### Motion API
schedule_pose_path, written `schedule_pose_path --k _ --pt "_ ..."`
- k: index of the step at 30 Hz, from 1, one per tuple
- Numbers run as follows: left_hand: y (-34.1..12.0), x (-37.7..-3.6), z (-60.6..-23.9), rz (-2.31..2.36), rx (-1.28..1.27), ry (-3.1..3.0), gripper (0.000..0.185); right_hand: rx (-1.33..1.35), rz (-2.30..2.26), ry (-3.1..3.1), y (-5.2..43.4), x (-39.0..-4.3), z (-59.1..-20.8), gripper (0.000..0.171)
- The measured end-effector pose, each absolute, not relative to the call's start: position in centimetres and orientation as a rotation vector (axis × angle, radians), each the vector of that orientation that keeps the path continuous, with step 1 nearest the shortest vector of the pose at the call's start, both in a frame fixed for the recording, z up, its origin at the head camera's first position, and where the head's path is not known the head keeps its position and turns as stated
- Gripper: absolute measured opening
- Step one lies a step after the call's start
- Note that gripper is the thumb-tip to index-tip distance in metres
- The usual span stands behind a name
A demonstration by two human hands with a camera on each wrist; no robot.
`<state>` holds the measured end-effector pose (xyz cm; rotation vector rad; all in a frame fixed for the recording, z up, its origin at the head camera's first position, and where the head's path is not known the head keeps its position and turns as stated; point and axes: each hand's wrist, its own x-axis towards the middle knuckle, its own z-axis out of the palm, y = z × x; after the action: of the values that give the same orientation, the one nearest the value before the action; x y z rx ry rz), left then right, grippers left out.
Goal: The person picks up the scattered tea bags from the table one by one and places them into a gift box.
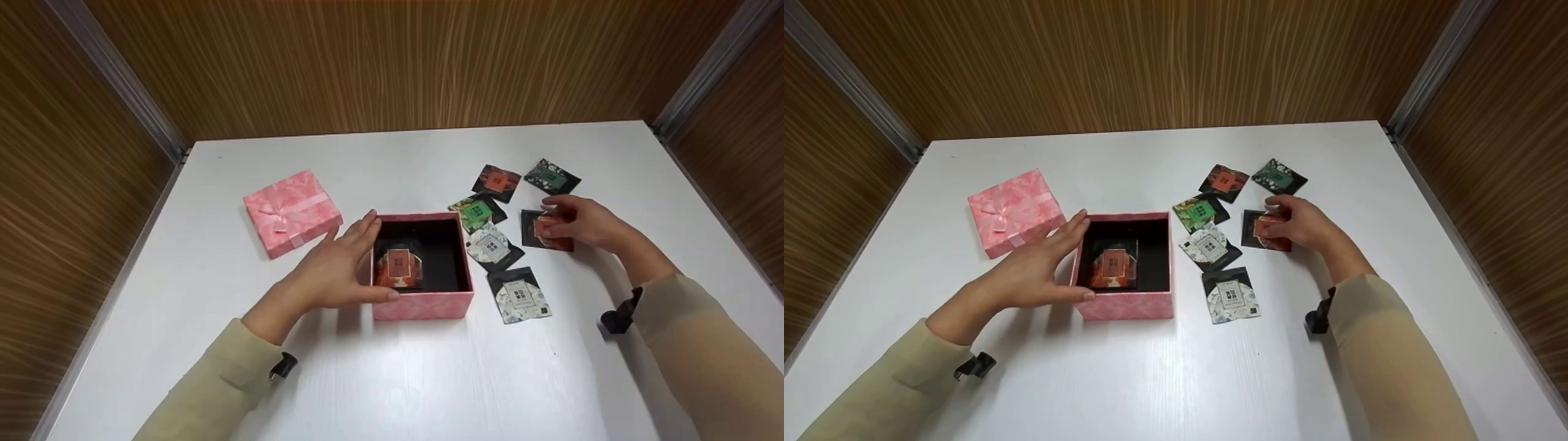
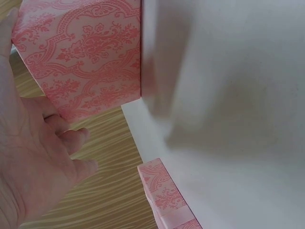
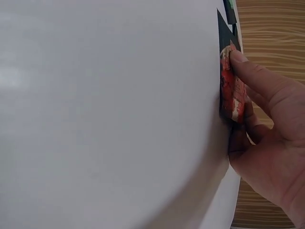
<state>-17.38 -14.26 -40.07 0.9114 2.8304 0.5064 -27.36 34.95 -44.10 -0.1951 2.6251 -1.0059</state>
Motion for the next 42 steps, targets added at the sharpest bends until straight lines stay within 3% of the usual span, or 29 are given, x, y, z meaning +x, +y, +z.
schedule_pose_path --k 7,27,42 --pt "-14.2 -17.3 -40.0 0.512 0.914 2.826 0.13 -0.182 -0.913 2.702 35.5 -26.8 -43.8 0.052" --pt "-14.1 -17.4 -40.0 0.479 0.87 2.824 0.132 -0.121 -1.05 2.69 38.7 -24.9 -42.2 0.046" --pt "-14.1 -17.4 -40.0 0.464 0.859 2.829 0.131 -0.096 -1.288 2.675 36.9 -23.7 -39.2 0.041"
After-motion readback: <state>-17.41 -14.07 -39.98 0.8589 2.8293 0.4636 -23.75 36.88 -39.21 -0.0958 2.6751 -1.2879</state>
